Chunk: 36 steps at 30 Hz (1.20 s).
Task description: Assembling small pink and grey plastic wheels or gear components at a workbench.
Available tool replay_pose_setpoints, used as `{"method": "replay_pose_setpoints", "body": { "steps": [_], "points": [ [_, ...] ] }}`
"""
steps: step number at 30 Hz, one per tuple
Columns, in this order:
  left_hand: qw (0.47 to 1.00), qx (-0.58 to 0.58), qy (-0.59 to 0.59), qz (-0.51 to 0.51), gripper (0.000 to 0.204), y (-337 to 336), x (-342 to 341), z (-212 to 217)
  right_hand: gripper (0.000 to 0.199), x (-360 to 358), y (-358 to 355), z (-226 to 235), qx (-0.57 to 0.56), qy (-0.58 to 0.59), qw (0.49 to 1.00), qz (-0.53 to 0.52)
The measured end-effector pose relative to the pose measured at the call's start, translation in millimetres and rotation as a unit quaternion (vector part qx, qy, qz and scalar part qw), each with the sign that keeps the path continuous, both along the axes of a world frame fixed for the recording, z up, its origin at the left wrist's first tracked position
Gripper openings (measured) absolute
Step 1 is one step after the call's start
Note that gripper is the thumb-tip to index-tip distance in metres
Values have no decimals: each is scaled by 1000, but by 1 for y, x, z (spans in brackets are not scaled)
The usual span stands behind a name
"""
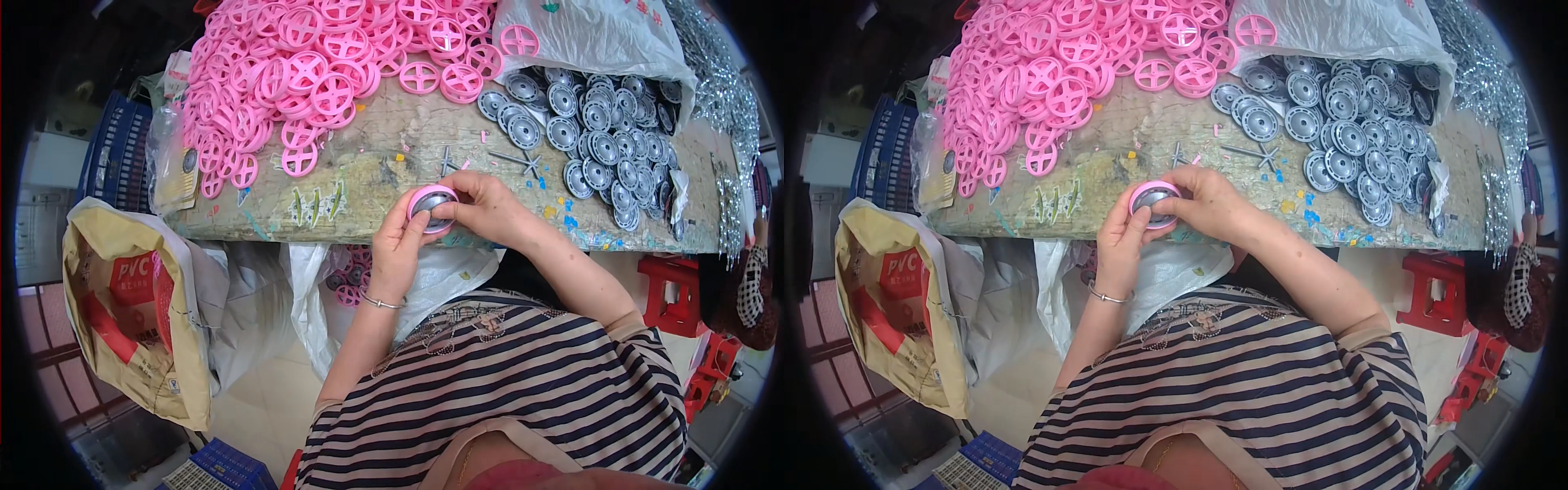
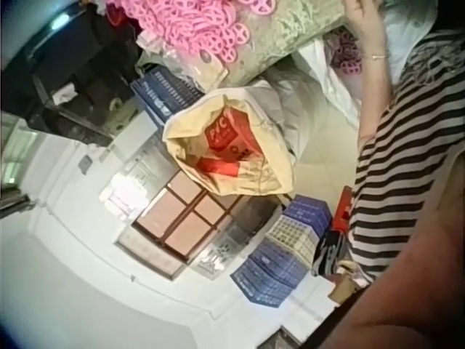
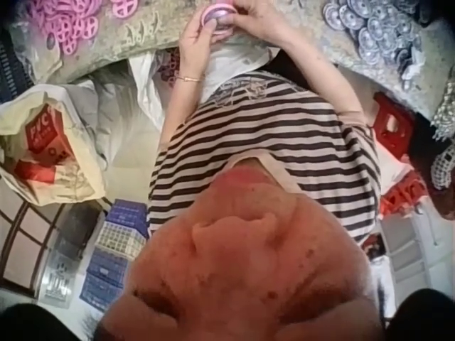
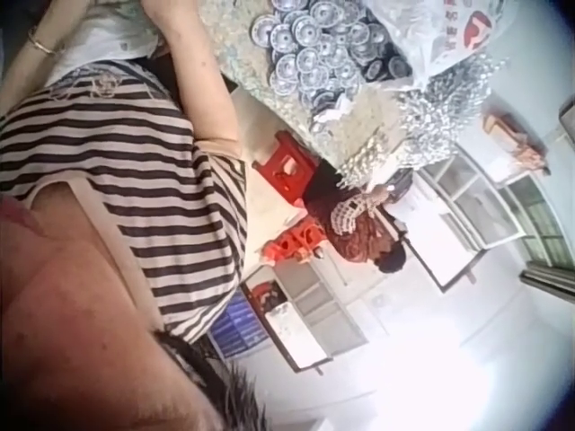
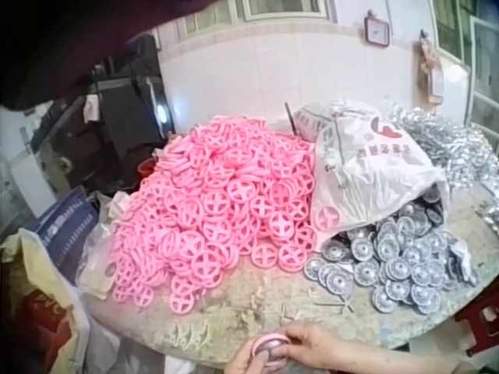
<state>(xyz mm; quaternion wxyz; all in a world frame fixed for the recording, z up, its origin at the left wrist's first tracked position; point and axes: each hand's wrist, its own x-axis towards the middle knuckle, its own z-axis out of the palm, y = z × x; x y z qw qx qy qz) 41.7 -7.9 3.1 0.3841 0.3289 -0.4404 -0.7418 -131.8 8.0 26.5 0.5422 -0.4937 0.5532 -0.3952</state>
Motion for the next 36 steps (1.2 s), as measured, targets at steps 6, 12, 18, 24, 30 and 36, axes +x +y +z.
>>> {"method": "replay_pose_setpoints", "body": {
  "steps": [6,12,18,24,30,36],
  "points": [
    [967,-89,-140,192,32,22,77,-22,50,-32,-55,-3,-221,352,908,-61],
    [878,-107,-462,62,30,42,151,-53,42,-108,-131,-38,-312,613,720,-93],
    [954,1,-291,69,27,27,113,-14,40,-100,-118,11,-152,403,893,-133],
    [987,-16,47,152,32,-8,-3,6,35,-12,-17,28,-28,199,978,65],
    [994,85,-41,48,32,-15,-4,-10,34,-78,-58,1,-205,454,863,-88],
    [992,120,3,47,30,-18,-9,-8,28,-116,-82,-24,-250,665,699,-81]
  ]
}}
